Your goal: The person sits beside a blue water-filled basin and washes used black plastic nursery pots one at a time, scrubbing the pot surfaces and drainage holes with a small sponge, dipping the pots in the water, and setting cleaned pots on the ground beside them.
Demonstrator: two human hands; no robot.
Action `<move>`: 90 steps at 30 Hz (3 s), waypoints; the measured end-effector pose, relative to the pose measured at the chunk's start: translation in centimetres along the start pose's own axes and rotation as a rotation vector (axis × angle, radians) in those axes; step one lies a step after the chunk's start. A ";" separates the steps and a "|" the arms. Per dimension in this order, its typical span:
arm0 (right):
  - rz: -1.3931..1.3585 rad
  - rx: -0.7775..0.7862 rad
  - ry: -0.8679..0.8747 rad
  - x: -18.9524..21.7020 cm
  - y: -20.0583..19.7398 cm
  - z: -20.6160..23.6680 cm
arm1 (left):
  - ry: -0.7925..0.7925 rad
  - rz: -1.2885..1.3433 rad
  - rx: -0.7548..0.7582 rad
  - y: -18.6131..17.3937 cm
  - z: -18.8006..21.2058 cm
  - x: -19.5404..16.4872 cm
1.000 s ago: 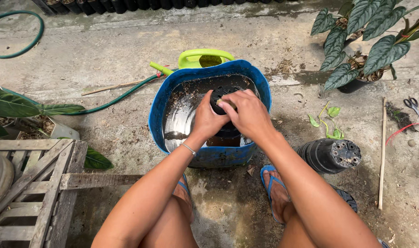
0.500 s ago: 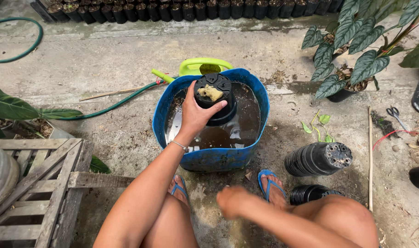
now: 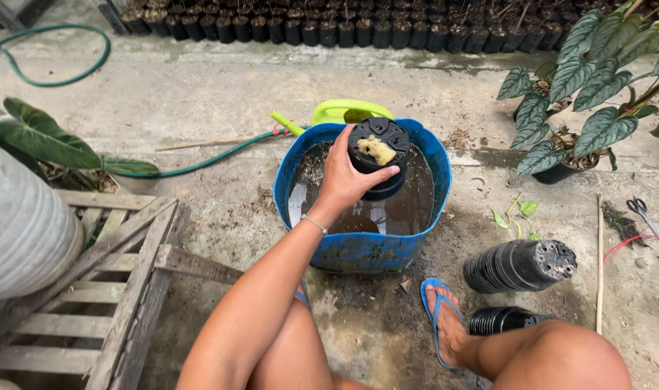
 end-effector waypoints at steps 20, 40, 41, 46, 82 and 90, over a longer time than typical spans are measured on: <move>-0.037 -0.069 0.045 -0.9 -0.8 0.9 | 0.087 -0.186 0.134 1.5 0.0 0.6; -0.515 -1.381 -0.082 -18.8 -29.4 17.7 | 0.197 -0.328 0.189 3.6 0.7 -0.5; -0.520 -1.355 -0.099 -19.2 -29.3 16.8 | 0.198 -0.337 0.210 3.9 0.8 -0.5; -0.585 -1.386 -0.031 -22.7 -28.4 15.2 | 0.155 -0.348 0.315 5.6 0.7 -0.2; -0.496 -1.537 -0.055 -23.8 -26.3 17.5 | 0.120 -0.373 0.194 5.3 -0.4 -1.8; -0.438 -1.445 0.026 -24.1 -26.1 16.5 | 0.165 -0.400 0.153 4.4 -1.5 -2.4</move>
Point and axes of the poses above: each hand's wrist, its own z-axis away from the middle knuckle, its own y-axis out of the palm, x = y × z, the point moved 7 cm from there along -z, towards the middle knuckle, and after that the axes turned 2 degrees about z, right-handed, at the moved point
